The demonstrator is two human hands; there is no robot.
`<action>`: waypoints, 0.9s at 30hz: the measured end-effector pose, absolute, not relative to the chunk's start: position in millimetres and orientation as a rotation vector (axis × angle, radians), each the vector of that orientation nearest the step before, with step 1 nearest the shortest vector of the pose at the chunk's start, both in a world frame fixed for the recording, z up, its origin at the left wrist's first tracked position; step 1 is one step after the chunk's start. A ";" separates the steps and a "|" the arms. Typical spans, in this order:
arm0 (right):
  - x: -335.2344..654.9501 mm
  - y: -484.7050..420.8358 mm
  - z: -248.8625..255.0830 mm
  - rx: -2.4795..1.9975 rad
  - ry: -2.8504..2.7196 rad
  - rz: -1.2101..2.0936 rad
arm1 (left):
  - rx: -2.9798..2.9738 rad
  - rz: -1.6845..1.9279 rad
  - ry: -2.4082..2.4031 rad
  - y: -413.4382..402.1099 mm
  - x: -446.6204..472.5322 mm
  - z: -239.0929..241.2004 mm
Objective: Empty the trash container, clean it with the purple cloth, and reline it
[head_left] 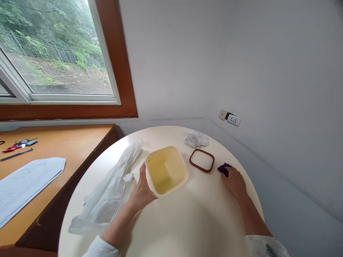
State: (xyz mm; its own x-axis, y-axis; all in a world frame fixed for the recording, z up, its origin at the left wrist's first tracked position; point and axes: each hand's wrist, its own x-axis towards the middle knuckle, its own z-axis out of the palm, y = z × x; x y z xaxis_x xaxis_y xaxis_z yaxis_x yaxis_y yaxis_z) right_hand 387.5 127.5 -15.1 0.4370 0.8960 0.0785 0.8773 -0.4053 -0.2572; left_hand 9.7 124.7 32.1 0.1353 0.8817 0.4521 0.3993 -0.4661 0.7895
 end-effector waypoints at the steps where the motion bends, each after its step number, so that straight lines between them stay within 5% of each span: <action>1: 386.8 127.1 -13.8 -2.452 -1.544 0.098 | 1.966 1.294 1.217 124.4 8.5 31.5; 7: 384.7 123.2 -6.8 -2.387 -1.392 0.203 | 2.082 1.192 1.224 123.0 4.4 29.3; 18: 368.3 108.0 5.3 -1.058 -0.160 0.963 | 2.101 1.168 1.222 120.9 4.9 31.7; 27: 321.5 103.2 69.6 -1.006 -0.475 1.158 | 2.090 1.226 1.187 121.7 4.9 31.9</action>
